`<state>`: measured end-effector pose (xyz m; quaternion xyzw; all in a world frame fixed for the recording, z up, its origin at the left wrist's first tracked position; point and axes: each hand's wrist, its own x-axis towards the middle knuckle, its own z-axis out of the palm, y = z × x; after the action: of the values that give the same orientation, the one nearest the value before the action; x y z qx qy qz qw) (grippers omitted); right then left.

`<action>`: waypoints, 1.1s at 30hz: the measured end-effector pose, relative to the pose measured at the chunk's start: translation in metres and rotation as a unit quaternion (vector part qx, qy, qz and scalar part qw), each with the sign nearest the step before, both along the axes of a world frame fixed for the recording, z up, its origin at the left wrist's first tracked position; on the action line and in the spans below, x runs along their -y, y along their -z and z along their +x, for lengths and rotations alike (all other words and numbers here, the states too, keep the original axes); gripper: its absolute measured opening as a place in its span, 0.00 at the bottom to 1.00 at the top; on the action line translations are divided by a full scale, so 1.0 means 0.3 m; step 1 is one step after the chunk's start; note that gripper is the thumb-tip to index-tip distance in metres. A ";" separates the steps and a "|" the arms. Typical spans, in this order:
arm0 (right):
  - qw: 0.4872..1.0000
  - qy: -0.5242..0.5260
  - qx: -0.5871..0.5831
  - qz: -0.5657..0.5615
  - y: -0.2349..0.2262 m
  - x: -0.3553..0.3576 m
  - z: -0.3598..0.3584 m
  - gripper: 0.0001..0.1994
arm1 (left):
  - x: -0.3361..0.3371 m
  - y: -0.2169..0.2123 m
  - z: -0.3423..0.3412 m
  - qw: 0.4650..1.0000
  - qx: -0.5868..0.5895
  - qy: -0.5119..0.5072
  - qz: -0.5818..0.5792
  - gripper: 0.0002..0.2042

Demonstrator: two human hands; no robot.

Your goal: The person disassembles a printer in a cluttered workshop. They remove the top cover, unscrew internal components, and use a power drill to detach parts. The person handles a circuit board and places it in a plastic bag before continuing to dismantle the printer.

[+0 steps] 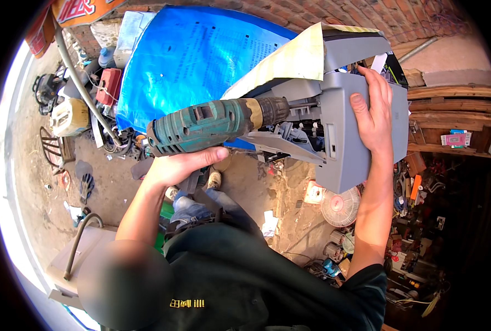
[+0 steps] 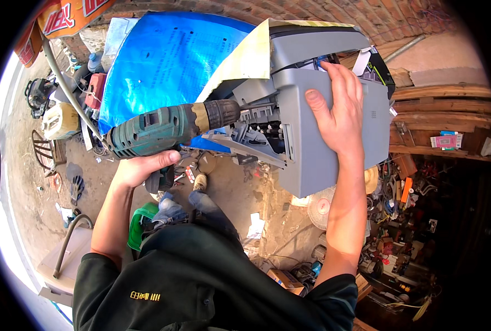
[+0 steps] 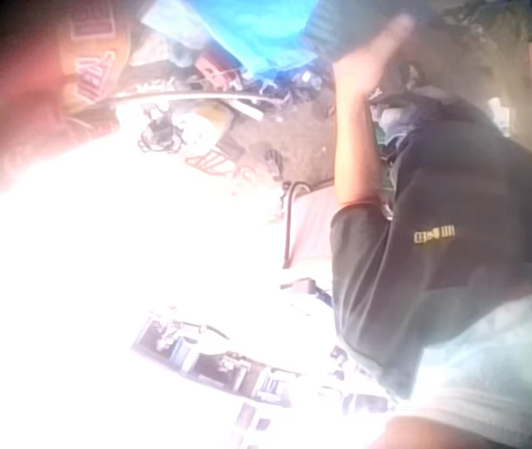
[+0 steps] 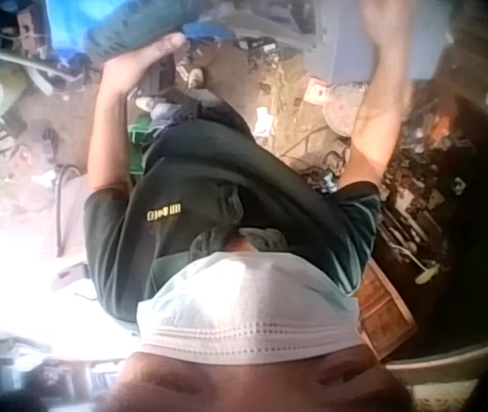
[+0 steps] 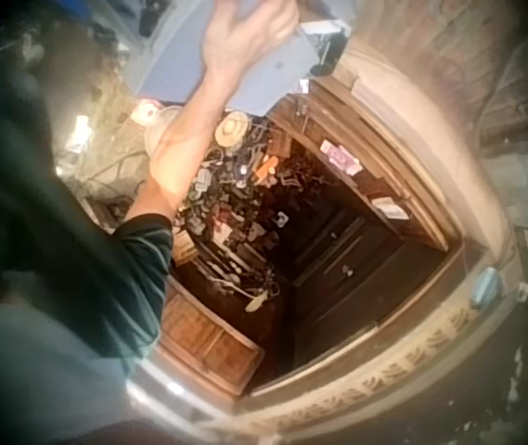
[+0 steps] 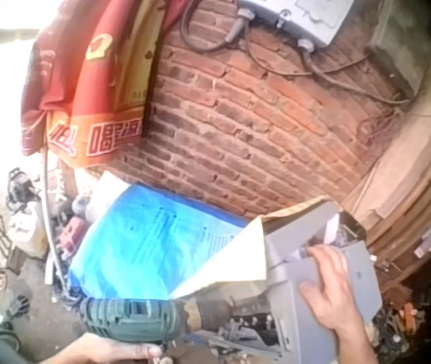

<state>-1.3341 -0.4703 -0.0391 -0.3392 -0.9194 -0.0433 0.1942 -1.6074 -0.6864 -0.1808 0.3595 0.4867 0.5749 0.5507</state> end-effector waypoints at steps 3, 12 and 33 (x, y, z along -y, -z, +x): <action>1.000 -0.003 0.008 0.006 -0.001 -0.002 -0.001 0.32 | -0.013 0.037 0.001 1.000 -0.002 0.025 -0.001 0.16; 1.000 -0.007 0.005 0.010 0.005 -0.007 -0.014 0.30 | 0.010 0.035 0.029 1.000 0.005 0.007 0.001 0.12; 1.000 -0.005 0.010 0.018 0.016 -0.011 -0.010 0.29 | -0.001 0.041 0.009 0.996 -0.079 0.039 0.032 0.16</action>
<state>-1.3372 -0.4669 -0.0439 -0.3303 -0.9221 -0.0620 0.1916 -1.6046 -0.6862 -0.1930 0.4399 0.4958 0.5380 0.5209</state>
